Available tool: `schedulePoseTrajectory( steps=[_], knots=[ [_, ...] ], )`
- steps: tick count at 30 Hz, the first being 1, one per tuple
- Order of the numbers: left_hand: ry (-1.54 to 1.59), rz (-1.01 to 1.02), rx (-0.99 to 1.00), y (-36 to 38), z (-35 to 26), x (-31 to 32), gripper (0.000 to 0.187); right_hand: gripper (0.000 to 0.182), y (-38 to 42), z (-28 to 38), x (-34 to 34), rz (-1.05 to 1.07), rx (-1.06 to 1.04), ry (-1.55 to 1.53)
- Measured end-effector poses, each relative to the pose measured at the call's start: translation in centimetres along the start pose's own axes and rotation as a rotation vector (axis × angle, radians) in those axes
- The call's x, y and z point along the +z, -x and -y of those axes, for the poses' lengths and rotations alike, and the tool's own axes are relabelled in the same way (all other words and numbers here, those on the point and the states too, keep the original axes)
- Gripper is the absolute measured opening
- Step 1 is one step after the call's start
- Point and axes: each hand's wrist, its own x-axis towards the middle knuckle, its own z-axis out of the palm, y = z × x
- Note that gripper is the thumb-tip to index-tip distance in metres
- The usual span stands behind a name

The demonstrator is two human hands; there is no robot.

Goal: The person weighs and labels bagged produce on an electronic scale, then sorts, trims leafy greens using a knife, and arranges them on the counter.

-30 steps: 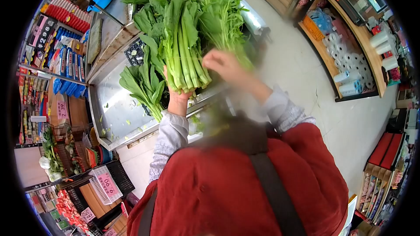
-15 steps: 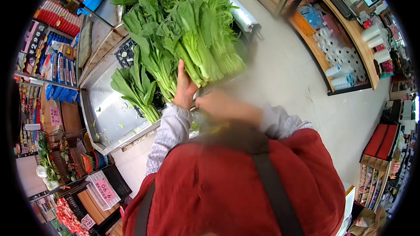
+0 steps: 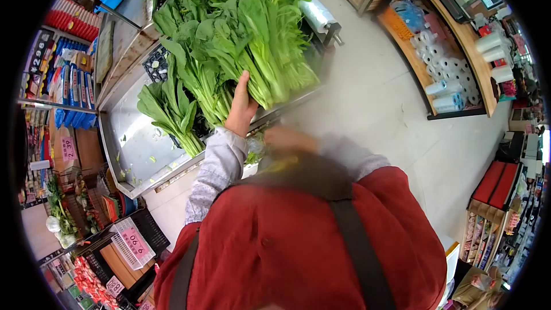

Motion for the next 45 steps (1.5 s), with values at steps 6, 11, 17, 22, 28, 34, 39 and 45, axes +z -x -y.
schedulePoseTrajectory(
  steps=[6,11,17,22,28,34,39,45],
  knots=[
    [-0.192,-0.007,0.074,-1.0,1.4,-4.4,0.061,0.02,4.4,-0.2,-4.0,-0.17,0.071,-0.318],
    [-0.291,0.004,0.071,-2.7,2.4,-7.8,0.065,0.016,6.5,1.1,-5.8,-0.19,0.218,-0.775],
    [-0.456,-0.201,-0.024,1.3,1.0,-6.9,0.082,0.014,6.4,4.6,-8.0,-0.272,0.155,-0.786],
    [-0.687,-0.277,0.189,7.0,0.0,-4.5,0.057,0.017,5.3,6.6,-8.5,-0.15,0.095,-0.866],
    [-0.563,0.089,-0.205,10.7,0.2,-4.7,0.022,0.016,3.7,8.2,-8.5,-0.164,0.087,-1.009],
    [-0.188,0.032,-0.091,12.4,-1.9,-4.2,0.022,0.016,3.6,7.6,-8.2,-0.028,0.071,-0.776],
    [0.174,0.506,-0.347,13.7,-2.1,-3.6,0.06,0.02,1.9,7.5,-5.6,-0.059,0.061,-1.225],
    [0.244,0.782,-0.317,13.4,-2.4,-0.8,0.064,0.027,2.6,10.2,-4.2,-0.228,-0.048,-0.908]
  ],
)
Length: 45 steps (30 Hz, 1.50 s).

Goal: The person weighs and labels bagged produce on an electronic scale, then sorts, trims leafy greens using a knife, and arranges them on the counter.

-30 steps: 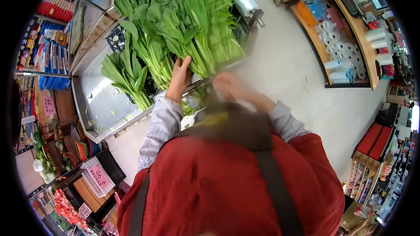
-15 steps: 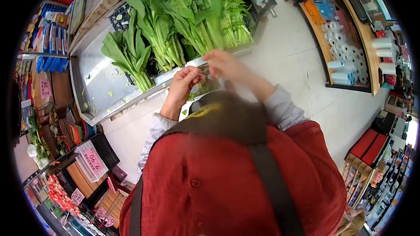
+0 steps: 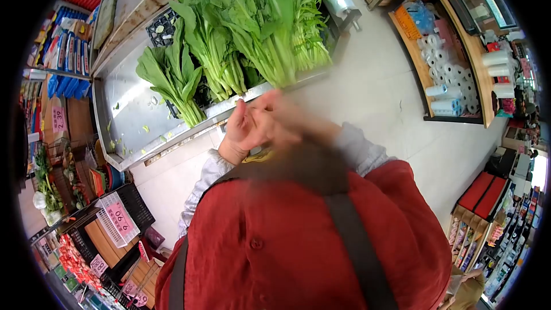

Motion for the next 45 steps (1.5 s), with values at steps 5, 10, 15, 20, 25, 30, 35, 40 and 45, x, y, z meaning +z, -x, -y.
schedulePoseTrajectory(
  steps=[5,10,15,20,25,30,35,40,45],
  knots=[
    [-0.044,-0.447,0.12,1.3,-1.1,-2.9,0.042,0.028,-1.3,1.1,-3.0,-0.506,-0.065,0.671],
    [-0.224,-0.748,0.146,1.7,-0.9,-5.5,0.031,0.028,-3.4,0.3,-4.1,-0.666,-0.18,1.262],
    [-0.346,-0.939,0.112,0.6,-1.1,-5.9,0.032,0.028,-3.7,0.0,-4.7,-0.607,-0.203,1.044],
    [-0.471,-0.915,0.1,-1.5,-1.6,-5.1,0.036,0.015,-2.2,2.3,-4.0,-0.384,-0.072,0.272],
    [-0.639,-0.974,0.265,-2.4,-1.4,-4.7,0.018,0.015,-1.0,0.4,-3.6,-0.245,-0.067,0.194],
    [-0.889,-0.98,0.222,-0.4,-1.8,-4.7,0.012,0.016,-1.8,-1.2,-3.3,-0.17,-0.023,0.151],
    [-1.059,-1.144,0.259,2.3,-0.8,-6.2,0.014,0.018,-3.1,-2.3,-1.4,-0.159,-0.038,0.2],
    [-1.174,-1.314,0.223,6.1,0.0,-7.4,0.015,0.019,-4.0,-0.6,1.7,0.096,0.074,0.093],
    [-0.895,-1.254,0.444,8.5,1.0,-4.5,0.019,0.022,-5.0,-1.7,3.5,0.227,0.167,0.155]
  ],
)
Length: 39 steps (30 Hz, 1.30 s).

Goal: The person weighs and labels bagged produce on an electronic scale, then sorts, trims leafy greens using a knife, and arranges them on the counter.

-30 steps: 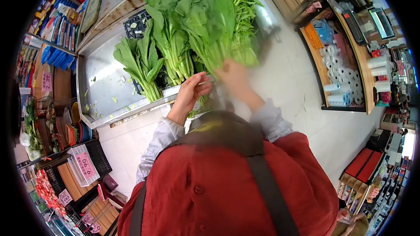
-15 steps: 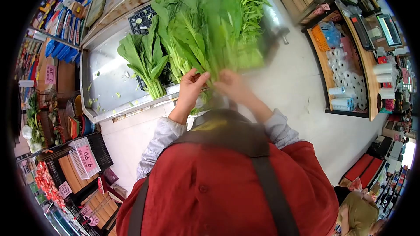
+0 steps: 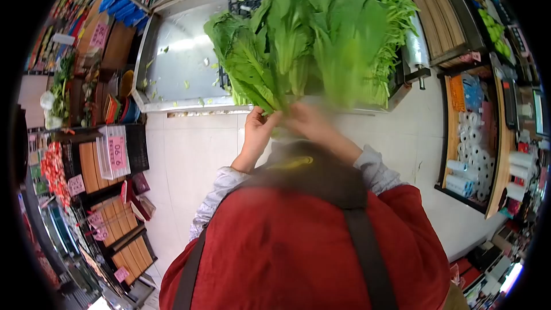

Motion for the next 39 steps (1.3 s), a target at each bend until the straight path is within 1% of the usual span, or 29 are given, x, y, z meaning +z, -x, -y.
schedulePoseTrajectory(
  steps=[2,3,5,6,7,8,10,11,13,15,17,19,21,23,25,27,29,31,32,34,35,37,38,39],
  knots=[
    [-0.002,-0.041,-0.045,0.8,0.8,-1.2,0.019,0.023,-0.7,-0.8,0.3,0.102,0.01,0.019],
    [0.03,-0.05,-0.077,1.2,0.5,-1.6,0.022,0.023,-1.3,-1.5,0.4,0.119,0.021,0.02],
    [0.067,-0.076,-0.118,2.2,0.2,-2.2,0.025,0.021,-1.9,-2.9,0.7,0.128,-0.014,0.149],
    [0.209,-0.097,-0.098,2.7,-0.1,-2.2,0.027,0.019,-1.3,-0.8,1.8,0.152,0.001,0.003],
    [0.35,-0.119,-0.075,3.2,-0.1,-2.4,0.03,0.019,-1.3,-0.7,2.3,0.168,0.015,0.003],
    [0.398,-0.143,-0.072,3.6,0.3,-2.6,0.033,0.018,-1.4,-0.8,2.5,0.163,-0.02,0.045],
    [0.425,-0.189,-0.075,4.3,0.8,-2.9,0.033,0.015,-1.6,-1.1,2.9,0.181,-0.068,0.105],
    [0.447,-0.214,-0.071,4.7,1.1,-3.0,0.034,0.015,-1.7,-1.3,3.0,0.194,-0.052,0.105],
    [0.402,-0.256,-0.097,5.5,0.7,-3.0,0.034,0.015,-1.9,-1.7,3.3,0.216,-0.097,0.148],
    [0.37,-0.257,-0.216,6.0,0.2,-3.4,0.034,0.016,-2.4,-2.5,3.2,0.256,-0.066,0.173],
    [0.387,-0.299,-0.238,6.3,0.6,-3.5,0.034,0.016,-3.2,-3.8,3.1,0.286,-0.07,0.24],
    [0.521,-0.354,-0.224,6.8,1.6,-3.9,0.034,0.016,-3.4,-4.0,3.5,0.307,-0.047,0.233],
    [0.536,-0.407,-0.26,7.3,2.6,-3.9,0.033,0.015,-3.7,-4.2,3.9,0.325,-0.026,0.228],
    [0.636,-0.404,-0.192,7.8,3.4,-4.1,0.032,0.014,-4.0,-4.5,4.3,0.369,0.01,0.196],
    [0.652,-0.426,-0.208,8.3,3.6,-4.2,0.031,0.016,-3.9,-4.0,4.9,0.393,0.042,0.167],
    [0.708,-0.437,-0.194,8.7,3.9,-4.4,0.032,0.019,-4.2,-3.8,5.3,0.442,0.127,0.115],
    [0.71,-0.444,-0.184,9.2,4.1,-4.5,0.032,0.02,-4.6,-4.6,5.5,0.475,0.111,0.107],
    [0.762,-0.504,-0.167,9.8,3.6,-4.1,0.031,0.021,-4.9,-4.7,5.7,0.504,0.099,0.096],
    [0.765,-0.509,-0.167,10.3,3.4,-4.0,0.031,0.021,-5.1,-4.7,5.7,0.489,0.125,0.082],
    [0.831,-0.625,-0.166,10.9,1.6,-3.6,0.03,0.024,-5.8,-4.9,5.5,0.495,0.135,0.092],
    [0.833,-0.63,-0.167,11.0,3.1,-4.4,0.03,0.024,-6.3,-5.2,5.3,0.499,0.139,0.092],
    [0.815,-0.616,-0.06,11.7,7.6,-7.0,0.031,0.03,-7.2,-6.1,5.0,0.571,0.148,0.318],
    [0.796,-0.659,-0.069,12.1,8.0,-7.4,0.033,0.03,-7.7,-6.9,4.7,0.574,0.153,0.319],
    [0.8,-0.662,-0.071,12.5,8.1,-7.8,0.033,0.031,-8.3,-8.0,4.4,0.588,0.007,0.573]
  ],
)
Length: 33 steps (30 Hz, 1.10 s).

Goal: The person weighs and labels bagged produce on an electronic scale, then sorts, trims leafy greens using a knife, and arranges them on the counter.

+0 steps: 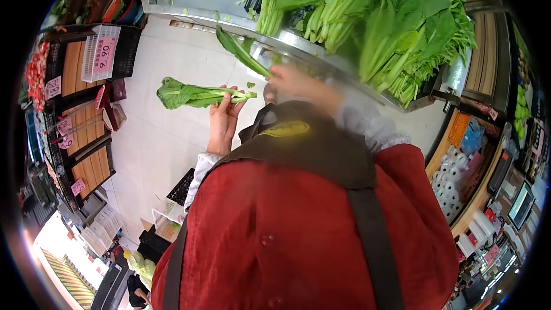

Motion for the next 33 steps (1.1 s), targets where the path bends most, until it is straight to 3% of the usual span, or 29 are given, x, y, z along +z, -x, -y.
schedulePoseTrajectory(
  steps=[1,4,7,14,17,22,24,28,30,33],
  knots=[
    [-0.054,-0.014,0.017,0.1,-0.3,-0.5,0.034,0.032,-0.1,-0.9,0.2,-0.018,-0.065,0.281],
    [-0.185,-0.042,0.024,0.2,-0.3,-1.5,0.035,0.029,0.5,-3.2,0.5,-0.095,-0.132,0.51],
    [-0.379,-0.077,-0.002,0.6,-0.4,-1.6,0.038,0.026,1.6,-5.0,0.3,-0.077,0.026,0.663],
    [-0.417,-0.072,-0.012,0.9,-0.1,-0.5,0.035,0.023,2.0,-4.7,-0.6,-0.021,0.202,0.731],
    [-0.482,-0.027,-0.033,1.2,-1.1,0.7,0.032,0.026,1.9,-3.7,-0.2,-0.114,-0.039,0.513],
    [-0.47,-0.09,0.013,2.9,-2.9,5.0,0.027,0.02,0.5,2.6,0.8,-0.126,-0.111,0.249],
    [-0.537,-0.095,0.02,2.8,-3.2,5.3,0.026,0.019,-0.8,4.6,1.5,-0.142,-0.195,-0.052],
    [-0.731,-0.048,-0.033,2.6,-4.1,4.5,0.028,0.023,-2.1,12.0,1.6,-0.182,-0.106,-0.324],
    [-0.744,-0.015,-0.001,2.5,-4.5,4.0,0.028,0.025,-3.5,13.6,1.3,-0.209,-0.126,-0.298],
    [-1.007,0.137,0.174,1.0,-4.6,1.8,0.028,0.036,-4.5,16.6,0.8,-0.238,-0.231,-0.297]
  ],
)
